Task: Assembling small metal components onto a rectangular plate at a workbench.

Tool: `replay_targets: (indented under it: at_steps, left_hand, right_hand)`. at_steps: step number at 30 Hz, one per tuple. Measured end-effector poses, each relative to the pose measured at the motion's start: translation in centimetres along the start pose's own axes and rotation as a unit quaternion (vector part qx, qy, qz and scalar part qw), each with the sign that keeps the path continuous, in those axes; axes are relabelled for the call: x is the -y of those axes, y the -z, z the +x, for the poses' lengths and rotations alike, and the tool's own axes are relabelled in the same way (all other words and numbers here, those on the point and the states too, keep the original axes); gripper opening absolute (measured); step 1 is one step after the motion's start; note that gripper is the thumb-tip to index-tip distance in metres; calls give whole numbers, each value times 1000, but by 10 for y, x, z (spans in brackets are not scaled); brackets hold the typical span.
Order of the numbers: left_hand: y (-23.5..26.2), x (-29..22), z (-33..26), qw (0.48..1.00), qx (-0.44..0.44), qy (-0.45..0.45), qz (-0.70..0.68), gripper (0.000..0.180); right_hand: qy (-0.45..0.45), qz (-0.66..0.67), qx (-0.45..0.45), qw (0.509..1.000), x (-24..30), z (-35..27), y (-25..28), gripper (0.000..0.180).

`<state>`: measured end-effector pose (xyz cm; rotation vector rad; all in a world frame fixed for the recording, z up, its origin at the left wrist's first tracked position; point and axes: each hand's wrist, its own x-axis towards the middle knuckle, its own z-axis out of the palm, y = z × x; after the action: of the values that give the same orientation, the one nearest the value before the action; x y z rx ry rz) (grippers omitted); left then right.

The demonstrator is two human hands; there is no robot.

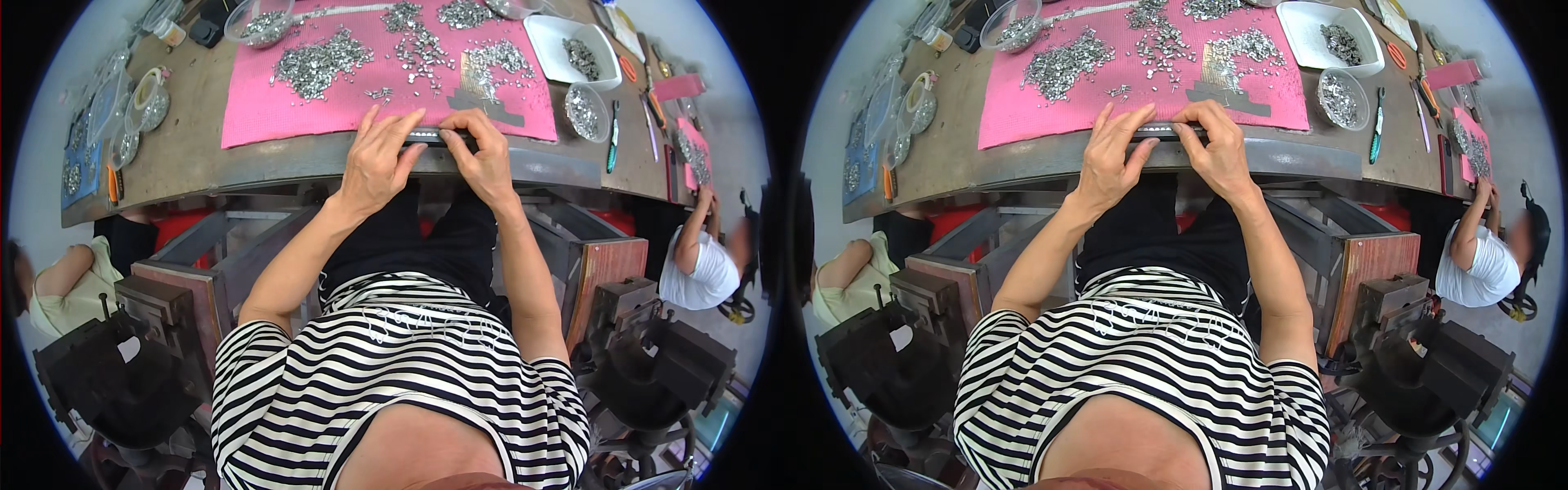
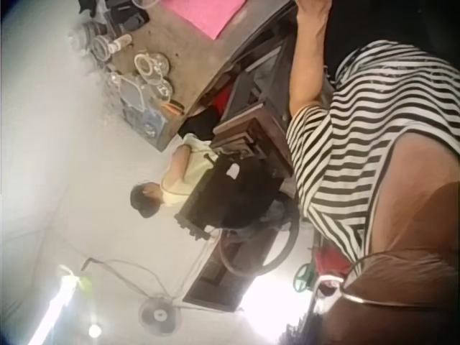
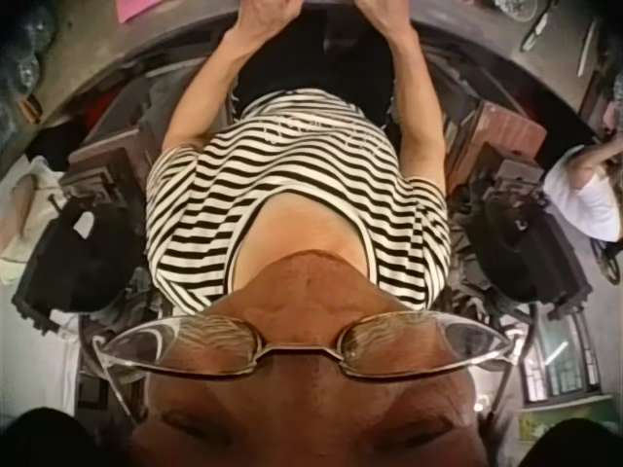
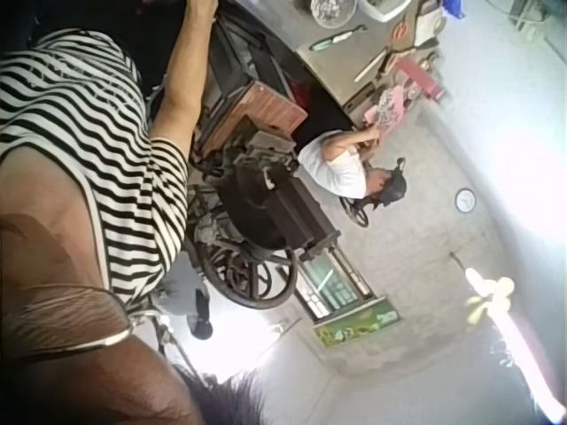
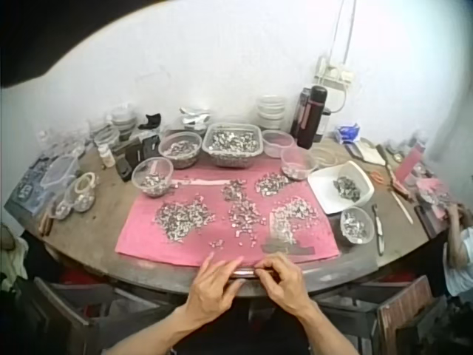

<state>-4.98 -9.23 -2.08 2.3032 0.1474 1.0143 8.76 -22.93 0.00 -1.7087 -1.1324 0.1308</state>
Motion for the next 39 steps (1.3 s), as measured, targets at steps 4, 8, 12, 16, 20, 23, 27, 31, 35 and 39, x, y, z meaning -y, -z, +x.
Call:
replay_targets:
  at_steps: [4,8,12,16,20,23,27,31,35,39]
  left_hand:
    - [4,4,-3,999,-32,15,-28,33]
    - [20,21,3,996,-76,41,35,16]
    - [35,45,16,988,-88,59,114,8]
    - [39,57,28,988,-30,57,140,9]
    - [45,64,38,983,59,69,161,14]
    - [45,66,43,978,85,70,178,13]
    - [38,74,40,979,64,35,190,10]
    - [35,80,42,980,48,10,192,9]
    - [49,93,56,980,-9,-5,200,10]
    - [75,128,78,966,-61,14,251,9]
  right_hand:
    - [35,-46,-3,998,1,2,0,9]
    - [64,-58,-11,996,-2,0,-1,12]
    - [109,-118,-7,987,0,0,0,13]
    - [138,-156,-18,978,-1,0,-2,15]
    - [104,-126,-2,987,-2,0,1,16]
    - [144,-157,10,977,-1,2,3,14]
    - [122,-120,31,985,-2,2,10,11]
    - [-9,-28,-8,1000,-6,-3,13,10]
    - [-18,1,-27,999,-12,-5,14,14]
    - [-73,34,-1,997,-11,-9,24,23]
